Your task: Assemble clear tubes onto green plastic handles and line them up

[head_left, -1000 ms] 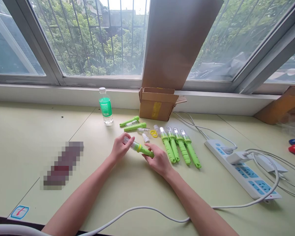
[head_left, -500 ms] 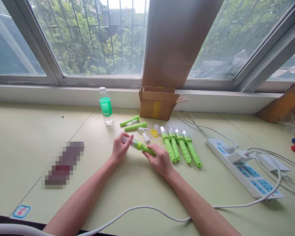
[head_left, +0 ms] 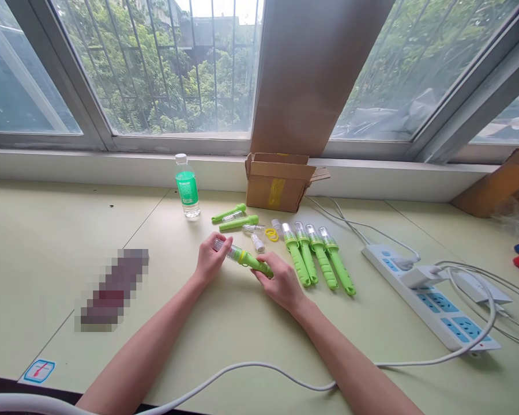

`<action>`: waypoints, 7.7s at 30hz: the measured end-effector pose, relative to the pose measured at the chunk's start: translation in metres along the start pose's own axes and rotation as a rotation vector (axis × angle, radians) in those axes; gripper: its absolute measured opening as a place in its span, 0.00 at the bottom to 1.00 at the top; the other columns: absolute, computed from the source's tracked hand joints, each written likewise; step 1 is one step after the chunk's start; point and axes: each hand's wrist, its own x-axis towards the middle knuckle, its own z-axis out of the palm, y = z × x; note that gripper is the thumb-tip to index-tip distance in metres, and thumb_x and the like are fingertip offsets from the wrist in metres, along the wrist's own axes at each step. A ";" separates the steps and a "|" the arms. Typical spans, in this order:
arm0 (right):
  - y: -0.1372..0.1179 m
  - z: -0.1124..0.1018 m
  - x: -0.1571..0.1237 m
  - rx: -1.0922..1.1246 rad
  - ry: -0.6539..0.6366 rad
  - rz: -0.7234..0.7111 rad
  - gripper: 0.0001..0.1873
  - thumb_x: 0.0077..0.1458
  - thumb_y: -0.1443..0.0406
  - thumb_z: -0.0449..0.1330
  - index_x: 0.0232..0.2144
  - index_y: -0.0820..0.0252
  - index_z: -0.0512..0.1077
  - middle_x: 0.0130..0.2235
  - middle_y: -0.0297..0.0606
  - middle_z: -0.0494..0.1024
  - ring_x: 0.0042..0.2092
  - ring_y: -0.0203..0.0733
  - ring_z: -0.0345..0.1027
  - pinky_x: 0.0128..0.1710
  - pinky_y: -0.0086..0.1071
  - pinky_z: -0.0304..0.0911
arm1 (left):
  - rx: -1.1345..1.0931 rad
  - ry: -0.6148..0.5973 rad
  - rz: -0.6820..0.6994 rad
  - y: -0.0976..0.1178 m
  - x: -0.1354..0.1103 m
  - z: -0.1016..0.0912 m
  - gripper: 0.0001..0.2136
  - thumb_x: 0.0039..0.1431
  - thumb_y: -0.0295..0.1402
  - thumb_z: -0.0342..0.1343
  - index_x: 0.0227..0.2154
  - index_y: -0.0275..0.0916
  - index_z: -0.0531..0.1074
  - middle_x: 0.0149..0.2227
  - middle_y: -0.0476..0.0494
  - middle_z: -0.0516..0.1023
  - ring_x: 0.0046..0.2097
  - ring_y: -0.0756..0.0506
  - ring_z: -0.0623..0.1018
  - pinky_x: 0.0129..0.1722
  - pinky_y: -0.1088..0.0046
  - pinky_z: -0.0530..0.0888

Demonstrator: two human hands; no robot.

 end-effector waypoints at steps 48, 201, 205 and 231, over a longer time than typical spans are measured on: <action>0.002 -0.004 0.001 0.000 -0.047 0.031 0.09 0.58 0.61 0.53 0.38 0.58 0.69 0.32 0.36 0.74 0.29 0.38 0.66 0.30 0.30 0.59 | 0.054 -0.016 -0.008 -0.004 0.001 -0.001 0.13 0.53 0.45 0.55 0.27 0.39 0.68 0.19 0.53 0.66 0.21 0.53 0.66 0.22 0.77 0.64; -0.037 -0.008 0.000 0.537 -0.148 0.448 0.20 0.53 0.49 0.55 0.25 0.60 0.70 0.18 0.28 0.55 0.20 0.31 0.45 0.19 0.28 0.41 | -0.672 -0.108 -0.345 0.024 -0.008 0.012 0.16 0.47 0.41 0.63 0.30 0.32 0.73 0.33 0.40 0.78 0.33 0.46 0.77 0.37 0.66 0.73; -0.036 -0.015 0.002 0.971 -0.418 0.777 0.23 0.50 0.45 0.55 0.30 0.60 0.68 0.19 0.26 0.58 0.17 0.27 0.39 0.15 0.26 0.34 | -0.683 -0.159 -0.322 0.025 -0.007 0.010 0.16 0.48 0.41 0.62 0.32 0.32 0.72 0.33 0.39 0.78 0.33 0.45 0.77 0.33 0.69 0.73; -0.034 -0.002 -0.004 0.149 0.017 0.331 0.17 0.56 0.53 0.53 0.38 0.55 0.74 0.23 0.33 0.68 0.22 0.34 0.53 0.22 0.28 0.48 | -0.733 -0.191 -0.313 0.020 -0.006 0.011 0.16 0.49 0.41 0.62 0.35 0.33 0.72 0.36 0.39 0.78 0.39 0.44 0.77 0.42 0.66 0.72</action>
